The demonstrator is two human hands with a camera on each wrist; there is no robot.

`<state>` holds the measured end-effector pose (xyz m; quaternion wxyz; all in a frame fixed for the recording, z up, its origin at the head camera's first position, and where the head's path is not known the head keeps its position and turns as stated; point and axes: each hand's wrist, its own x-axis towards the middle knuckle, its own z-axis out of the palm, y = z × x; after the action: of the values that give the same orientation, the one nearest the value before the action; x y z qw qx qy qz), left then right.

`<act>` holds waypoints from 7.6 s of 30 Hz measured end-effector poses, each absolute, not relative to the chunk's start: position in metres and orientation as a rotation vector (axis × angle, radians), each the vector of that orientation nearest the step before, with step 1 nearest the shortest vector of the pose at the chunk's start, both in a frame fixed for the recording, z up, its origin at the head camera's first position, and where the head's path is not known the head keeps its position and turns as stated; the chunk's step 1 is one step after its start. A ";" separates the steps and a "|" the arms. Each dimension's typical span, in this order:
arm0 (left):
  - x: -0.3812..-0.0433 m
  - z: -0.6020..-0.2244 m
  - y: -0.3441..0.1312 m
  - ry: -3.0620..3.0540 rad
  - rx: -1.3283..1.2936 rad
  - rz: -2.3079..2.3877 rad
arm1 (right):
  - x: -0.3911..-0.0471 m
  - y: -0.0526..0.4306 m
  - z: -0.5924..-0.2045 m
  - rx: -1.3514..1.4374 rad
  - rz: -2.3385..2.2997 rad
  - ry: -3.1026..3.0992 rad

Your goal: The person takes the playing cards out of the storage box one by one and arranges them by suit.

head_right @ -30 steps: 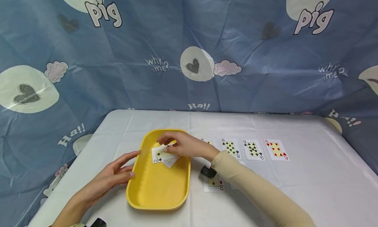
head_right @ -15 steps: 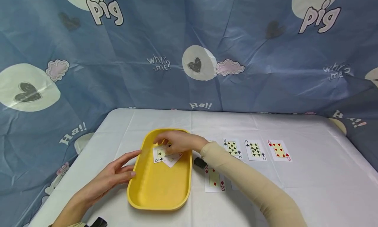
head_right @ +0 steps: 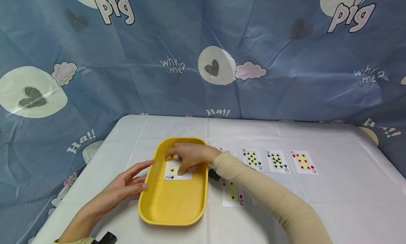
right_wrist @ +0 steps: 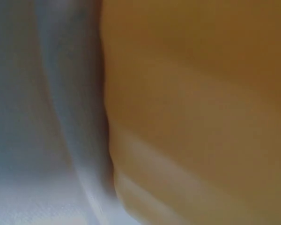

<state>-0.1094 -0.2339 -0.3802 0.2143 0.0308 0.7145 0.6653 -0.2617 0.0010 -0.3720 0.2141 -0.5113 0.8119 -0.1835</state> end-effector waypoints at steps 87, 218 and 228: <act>-0.106 -0.379 -0.234 2.020 0.080 1.832 | -0.197 0.155 -0.362 -0.597 -1.827 2.151; -0.108 -0.377 -0.230 1.980 0.058 1.836 | -0.256 0.011 -0.367 -1.238 -0.733 2.143; -0.109 -0.377 -0.229 1.985 0.065 1.832 | -0.242 0.009 -0.367 -1.303 -0.488 2.228</act>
<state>-0.1094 -0.2289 -0.3768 0.2182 0.0233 0.7169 0.6617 -0.2423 0.0089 -0.3670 0.2547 -0.4796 0.8203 -0.1796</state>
